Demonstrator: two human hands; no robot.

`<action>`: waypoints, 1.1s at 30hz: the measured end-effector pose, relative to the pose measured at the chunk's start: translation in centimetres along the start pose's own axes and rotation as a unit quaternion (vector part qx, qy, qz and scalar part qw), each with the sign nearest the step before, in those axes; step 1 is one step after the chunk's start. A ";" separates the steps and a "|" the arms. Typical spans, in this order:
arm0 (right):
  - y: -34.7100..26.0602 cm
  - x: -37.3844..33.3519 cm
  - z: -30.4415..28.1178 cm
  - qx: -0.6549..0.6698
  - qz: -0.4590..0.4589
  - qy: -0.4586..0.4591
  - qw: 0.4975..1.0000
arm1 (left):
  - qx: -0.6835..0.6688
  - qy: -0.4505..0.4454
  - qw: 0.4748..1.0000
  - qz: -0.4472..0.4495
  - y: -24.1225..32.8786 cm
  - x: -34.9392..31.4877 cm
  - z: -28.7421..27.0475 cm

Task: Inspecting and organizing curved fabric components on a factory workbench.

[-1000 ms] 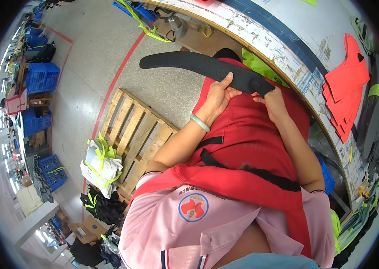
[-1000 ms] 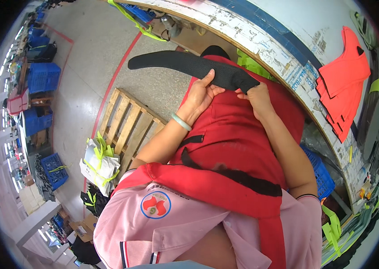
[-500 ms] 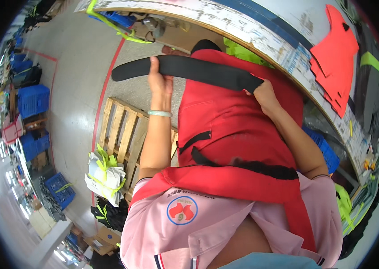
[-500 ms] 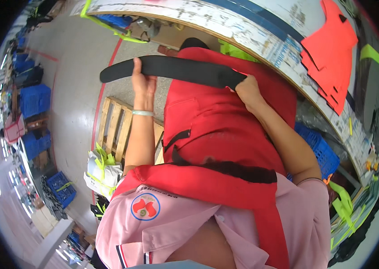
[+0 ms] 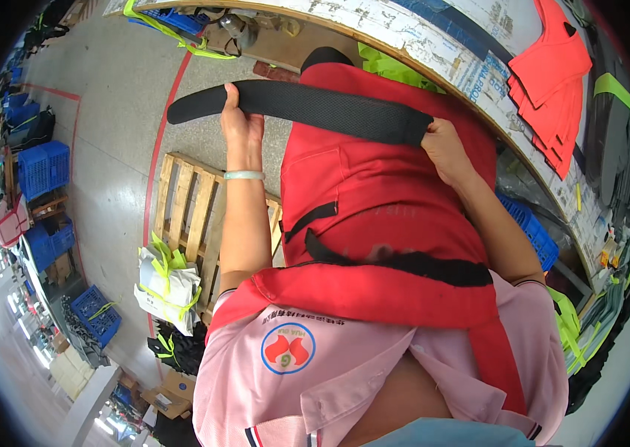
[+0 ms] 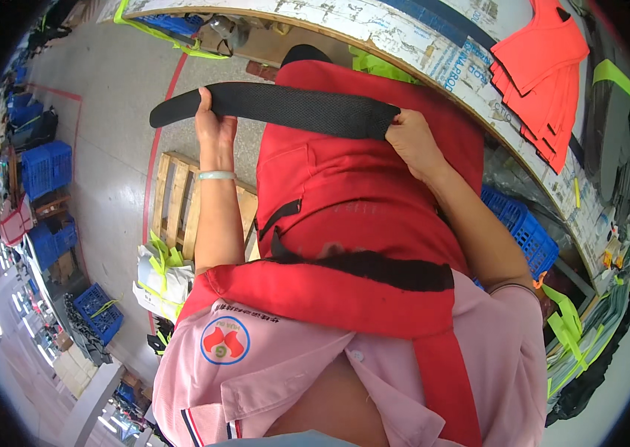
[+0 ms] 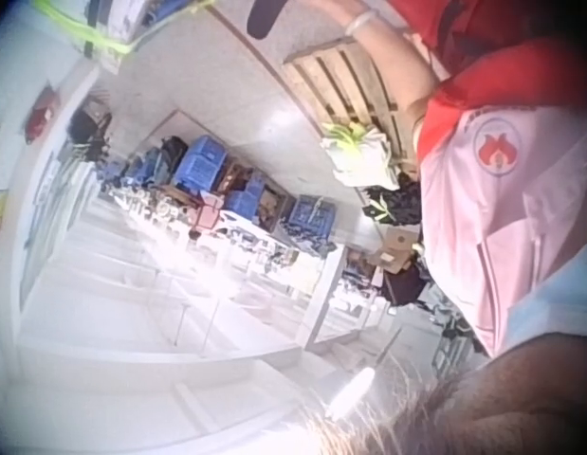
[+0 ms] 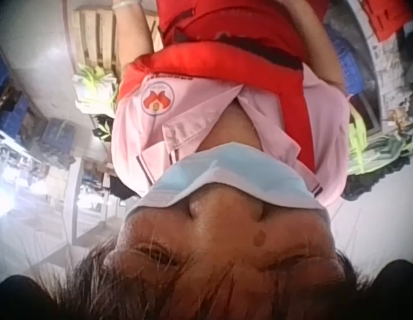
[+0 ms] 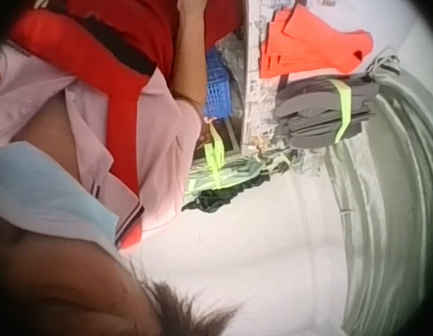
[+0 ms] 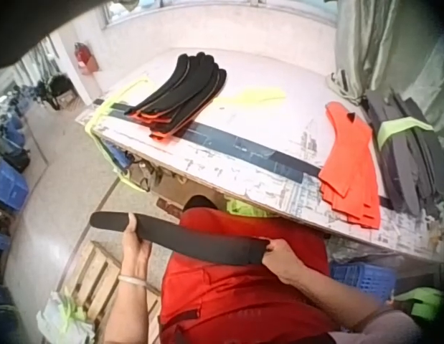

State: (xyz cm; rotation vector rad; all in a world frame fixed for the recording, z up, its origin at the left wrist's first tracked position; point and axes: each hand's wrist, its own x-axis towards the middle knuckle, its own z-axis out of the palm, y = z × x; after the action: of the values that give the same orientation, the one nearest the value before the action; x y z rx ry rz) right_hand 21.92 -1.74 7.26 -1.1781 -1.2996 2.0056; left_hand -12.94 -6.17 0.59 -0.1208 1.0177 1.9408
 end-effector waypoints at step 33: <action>-0.7 -1.8 1.3 -0.091 -0.016 0.035 0.995 | 0.033 0.016 0.999 -0.037 -0.6 0.1 0.3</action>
State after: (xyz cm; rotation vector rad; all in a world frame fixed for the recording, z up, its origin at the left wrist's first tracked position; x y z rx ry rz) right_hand 21.69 -3.40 8.85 -1.2878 -1.4815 1.8377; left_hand -12.47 -5.77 0.44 -0.1503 1.0811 1.8422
